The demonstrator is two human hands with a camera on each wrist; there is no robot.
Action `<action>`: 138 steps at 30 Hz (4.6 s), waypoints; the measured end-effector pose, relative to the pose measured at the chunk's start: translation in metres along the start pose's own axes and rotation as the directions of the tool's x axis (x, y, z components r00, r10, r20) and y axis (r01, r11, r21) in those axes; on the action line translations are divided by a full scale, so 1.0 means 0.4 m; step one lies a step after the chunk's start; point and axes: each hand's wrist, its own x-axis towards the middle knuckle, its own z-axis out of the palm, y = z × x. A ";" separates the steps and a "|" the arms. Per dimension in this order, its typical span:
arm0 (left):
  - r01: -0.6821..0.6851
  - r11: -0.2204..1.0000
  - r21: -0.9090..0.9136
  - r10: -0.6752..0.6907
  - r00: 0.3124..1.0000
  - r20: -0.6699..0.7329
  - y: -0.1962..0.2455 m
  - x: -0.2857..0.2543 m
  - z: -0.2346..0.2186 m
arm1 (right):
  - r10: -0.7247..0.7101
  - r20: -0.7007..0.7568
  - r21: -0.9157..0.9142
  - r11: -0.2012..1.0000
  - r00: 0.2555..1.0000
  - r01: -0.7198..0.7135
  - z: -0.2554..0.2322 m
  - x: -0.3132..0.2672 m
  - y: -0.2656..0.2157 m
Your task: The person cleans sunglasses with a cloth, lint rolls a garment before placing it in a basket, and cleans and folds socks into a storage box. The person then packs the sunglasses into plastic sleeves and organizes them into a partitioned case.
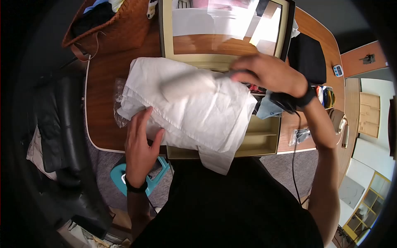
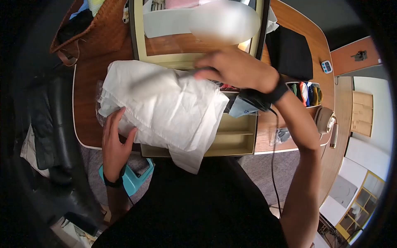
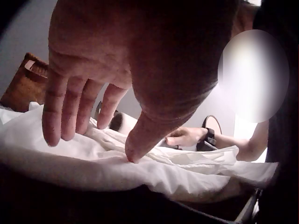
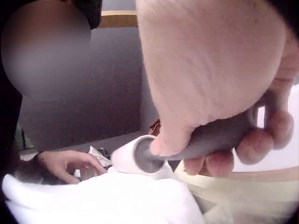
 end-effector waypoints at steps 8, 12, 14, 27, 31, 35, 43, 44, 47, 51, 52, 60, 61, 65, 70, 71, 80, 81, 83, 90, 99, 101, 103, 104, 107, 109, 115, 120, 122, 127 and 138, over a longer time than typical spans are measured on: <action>-0.045 0.978 0.202 0.050 0.999 -0.021 -0.039 0.044 -0.026 | -0.033 0.146 0.235 0.972 0.989 -0.002 -0.106 -0.182 -0.032; -0.048 0.950 0.307 0.057 0.998 -0.020 0.010 0.107 -0.041 | 0.128 -0.140 0.212 0.973 0.982 -0.096 -0.080 -0.108 -0.016; -0.104 0.934 0.341 0.092 0.994 0.051 0.024 0.129 -0.042 | 0.014 -0.321 -0.014 1.000 0.947 -0.019 -0.031 -0.074 0.021; -0.537 0.756 0.374 0.388 0.829 0.404 -0.013 0.174 -0.079 | 0.261 0.096 0.479 0.834 0.961 -0.274 -0.037 -0.486 -0.050; -0.581 0.773 0.255 0.444 0.782 0.437 0.066 0.274 -0.142 | 0.388 -0.079 0.455 0.834 0.918 -0.313 -0.015 -0.547 -0.111; -0.574 0.808 0.130 0.588 0.794 -0.151 0.101 0.425 -0.100 | 0.468 -0.177 0.538 0.782 0.866 -0.313 0.057 -0.568 -0.122; -0.272 0.962 0.026 0.273 0.954 -0.125 0.130 0.314 -0.048 | 0.545 -0.162 0.572 0.731 0.823 -0.372 0.101 -0.542 -0.164; -0.230 0.970 0.078 0.232 0.973 -0.019 0.104 0.286 -0.049 | 0.532 -0.103 0.534 0.742 0.840 -0.405 0.102 -0.534 -0.161; -0.082 0.997 -0.006 0.083 0.993 0.086 0.072 0.201 -0.021 | 0.507 -0.059 0.459 0.778 0.860 -0.428 0.111 -0.477 -0.157; -0.089 0.989 -0.122 0.102 0.989 0.105 0.048 0.127 0.012 | 0.411 -0.211 0.353 0.878 0.887 -0.323 0.108 -0.378 -0.132; -0.088 0.988 -0.124 0.101 0.989 0.103 0.042 0.117 0.018 | 0.442 -0.320 0.369 0.873 0.838 -0.319 0.111 -0.356 -0.117; -0.209 0.973 0.093 0.203 0.977 0.070 0.070 0.052 0.041 | 0.705 -0.480 0.532 0.707 0.522 -0.466 0.154 -0.314 -0.116; -0.205 0.975 0.080 0.199 0.977 0.074 0.072 0.036 0.049 | 0.658 -0.504 0.488 0.752 0.560 -0.444 0.160 -0.325 -0.129; -0.414 0.906 0.083 0.402 0.906 0.135 0.104 -0.029 0.098 | 0.544 -0.266 0.419 0.809 0.796 -0.413 0.155 -0.372 -0.185; -0.605 0.796 0.025 0.573 0.766 0.291 0.105 -0.037 0.140 | 0.395 -0.199 0.191 0.913 0.897 -0.360 0.138 -0.367 -0.132; -0.641 0.764 0.068 0.595 0.742 0.308 0.104 -0.034 0.146 | 0.479 -0.211 0.124 0.878 0.852 -0.463 0.121 -0.355 -0.130; -0.643 0.755 0.126 0.580 0.745 0.329 0.119 -0.024 0.133 | 0.295 -0.199 -0.006 0.953 0.935 -0.302 0.111 -0.285 -0.095; -0.628 0.765 0.139 0.564 0.759 0.325 0.119 -0.028 0.136 | 0.294 -0.243 -0.049 0.948 0.925 -0.314 0.107 -0.281 -0.089; -0.622 0.770 0.139 0.559 0.764 0.324 0.121 -0.033 0.139 | 0.408 -0.415 -0.178 0.840 0.813 -0.512 0.100 -0.263 -0.054; -0.597 0.793 0.119 0.550 0.787 0.280 0.104 -0.043 0.147 | 0.285 -0.105 -0.135 0.945 0.953 -0.298 0.053 -0.220 -0.064; -0.563 0.806 0.183 0.531 0.824 0.197 0.086 -0.059 0.143 | 0.279 -0.201 -0.390 0.857 0.939 -0.338 0.049 -0.187 -0.054; -0.527 0.825 0.205 0.497 0.848 0.183 0.072 -0.060 0.127 | 0.118 -0.081 -0.273 0.952 0.990 -0.136 0.071 -0.156 -0.080; -0.496 0.848 0.187 0.465 0.865 0.186 0.064 -0.061 0.118 | 0.217 -0.133 -0.254 0.936 0.967 -0.245 0.068 -0.144 -0.066; -0.478 0.867 0.142 0.451 0.873 0.186 0.062 -0.064 0.117 | 0.230 -0.269 -0.285 0.908 0.935 -0.306 0.069 -0.137 -0.048; -0.466 0.876 0.122 0.441 0.878 0.189 0.055 -0.073 0.123 | 0.431 -0.487 -0.316 0.723 0.759 -0.614 0.057 -0.100 -0.017; -0.443 0.883 0.152 0.423 0.894 0.148 0.047 -0.073 0.118 | 0.347 -0.468 -0.281 0.814 0.813 -0.509 0.064 -0.099 -0.049; -0.329 0.933 0.143 0.316 0.943 0.107 0.034 -0.088 0.102 | 0.041 -0.132 -0.311 0.947 0.990 -0.081 0.097 -0.054 -0.125; -0.344 0.927 0.151 0.337 0.939 0.071 0.027 -0.091 0.104 | 0.216 -0.321 -0.407 0.848 0.922 -0.340 0.115 -0.024 -0.124; -0.343 0.929 0.141 0.338 0.939 0.059 0.025 -0.092 0.105 | 0.122 -0.113 -0.330 0.931 0.986 -0.153 0.124 -0.032 -0.157; -0.317 0.942 0.107 0.316 0.948 0.033 0.019 -0.094 0.111 | 0.070 -0.211 -0.389 0.909 0.975 -0.149 0.098 -0.003 -0.143; 0.021 0.899 -0.438 -0.196 0.913 -0.358 -0.046 -0.119 0.066 | 0.095 -0.078 -0.331 0.937 0.992 -0.116 0.089 0.035 -0.186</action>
